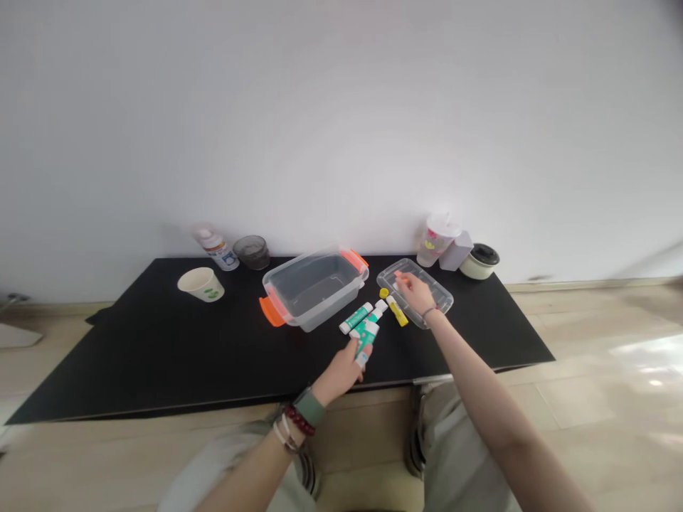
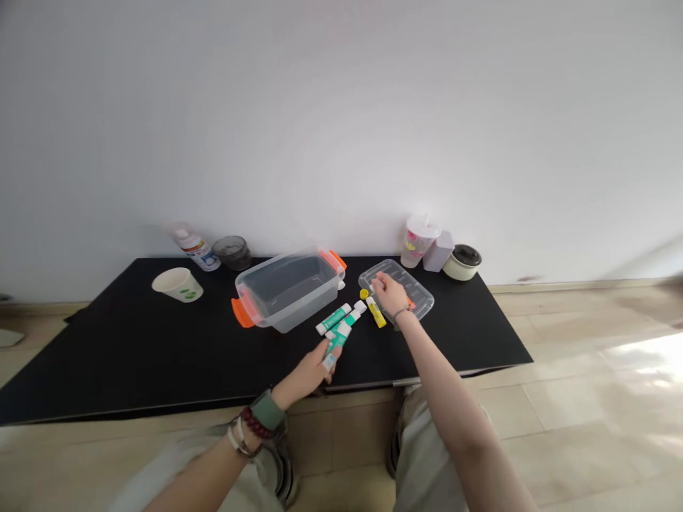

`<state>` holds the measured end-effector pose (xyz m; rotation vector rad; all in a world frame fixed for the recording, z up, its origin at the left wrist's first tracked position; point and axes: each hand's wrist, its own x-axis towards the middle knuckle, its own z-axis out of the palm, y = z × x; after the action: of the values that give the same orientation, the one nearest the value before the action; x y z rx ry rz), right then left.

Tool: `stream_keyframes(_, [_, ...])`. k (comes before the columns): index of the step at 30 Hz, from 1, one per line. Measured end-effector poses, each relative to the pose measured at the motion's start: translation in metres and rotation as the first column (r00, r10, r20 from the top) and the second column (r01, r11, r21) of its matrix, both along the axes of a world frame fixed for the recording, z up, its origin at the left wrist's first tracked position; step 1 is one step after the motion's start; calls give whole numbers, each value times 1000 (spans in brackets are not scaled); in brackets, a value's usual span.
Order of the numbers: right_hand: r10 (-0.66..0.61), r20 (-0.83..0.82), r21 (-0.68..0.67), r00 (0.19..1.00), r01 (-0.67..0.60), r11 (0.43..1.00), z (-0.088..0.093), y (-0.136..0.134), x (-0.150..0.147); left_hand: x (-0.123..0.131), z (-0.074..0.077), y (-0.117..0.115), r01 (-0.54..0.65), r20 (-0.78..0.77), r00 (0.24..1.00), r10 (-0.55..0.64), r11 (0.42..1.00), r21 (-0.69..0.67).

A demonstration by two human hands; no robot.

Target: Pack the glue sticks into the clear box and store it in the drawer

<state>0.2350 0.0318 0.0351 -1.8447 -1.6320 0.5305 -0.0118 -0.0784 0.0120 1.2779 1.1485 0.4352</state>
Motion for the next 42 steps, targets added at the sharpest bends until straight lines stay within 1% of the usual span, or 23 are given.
stream_keyframes(1, [61, 76, -8, 995, -61, 998, -8, 3, -10, -2, -3, 6, -5, -184, 982, 33, 989, 151])
stream_keyframes(2, [140, 143, -30, 980, -137, 990, -16, 5, -21, -5, -4, 11, 41, -351, 934, 62, 959, 280])
stream_keyframes(3, [201, 200, -54, 959, -194, 980, -23, 7, -32, -8, -4, 16, 107, -485, 869, 98, 920, 377])
stream_keyframes(4, [248, 251, -83, 936, -234, 969, -29, 10, -41, -11, -4, 21, 172, -584, 800, 138, 879, 444])
stream_keyframes(6, [319, 336, -139, 887, -288, 948, -39, 14, -53, -17, -4, 29, 290, -713, 660, 236, 795, 532])
stream_keyframes(8, [363, 404, -164, 840, -323, 932, -45, 17, -60, -20, -8, 35, 383, -776, 547, 316, 729, 567])
stream_keyframes(9, [366, 434, -160, 823, -329, 931, -46, 17, -61, -20, -12, 39, 418, -793, 507, 338, 708, 569])
stream_keyframes(11, [331, 482, -125, 811, -310, 943, -44, 16, -60, -20, -22, 46, 455, -815, 459, 352, 695, 557])
stream_keyframes(13, [281, 508, -75, 815, -283, 956, -37, 11, -56, -18, -32, 53, 466, -824, 442, 354, 695, 548])
stream_keyframes(14, [284, 509, -64, 812, -294, 954, -33, 7, -53, -16, -36, 56, 472, -826, 437, 355, 692, 547])
stream_keyframes(15, [320, 501, -76, 804, -328, 942, -29, 1, -51, -15, -39, 58, 479, -828, 435, 355, 687, 546])
stream_keyframes(17, [450, 454, -169, 769, -422, 891, -24, -12, -47, -11, -41, 63, 494, -830, 433, 352, 677, 545])
stream_keyframes(19, [574, 397, -303, 716, -488, 819, -24, -28, -46, -8, -42, 67, 497, -828, 438, 350, 673, 547])
stream_keyframes(21, [631, 384, -394, 674, -499, 772, -29, -40, -48, -4, -41, 69, 499, -826, 447, 344, 670, 549])
stream_keyframes(23, [656, 409, -429, 634, -501, 751, -36, -49, -51, -1, -41, 71, 505, -825, 451, 341, 664, 551])
stream_keyframes(25, [658, 450, -426, 604, -502, 753, -41, -53, -52, 1, -39, 71, 514, -823, 454, 342, 654, 555])
stream_keyframes(27, [640, 495, -416, 588, -487, 768, -43, -54, -48, 2, -36, 70, 521, -815, 465, 346, 638, 567])
stream_keyframes(32, [598, 548, -408, 585, -437, 802, -40, -51, -33, 2, -24, 57, 522, -764, 546, 343, 574, 631])
stream_keyframes(34, [586, 558, -403, 587, -426, 810, -37, -50, -30, 3, -21, 52, 535, -759, 565, 324, 556, 636])
stream_keyframes(36, [566, 574, -395, 592, -405, 825, -33, -50, -30, 4, -22, 49, 561, -774, 558, 300, 551, 618])
stream_keyframes(39, [530, 600, -374, 599, -376, 848, -27, -54, -34, 6, -28, 53, 593, -801, 529, 280, 554, 585])
stream_keyframes(42, [548, 572, -401, 610, -374, 836, -22, -60, -39, 7, -34, 61, 594, -809, 512, 290, 561, 577])
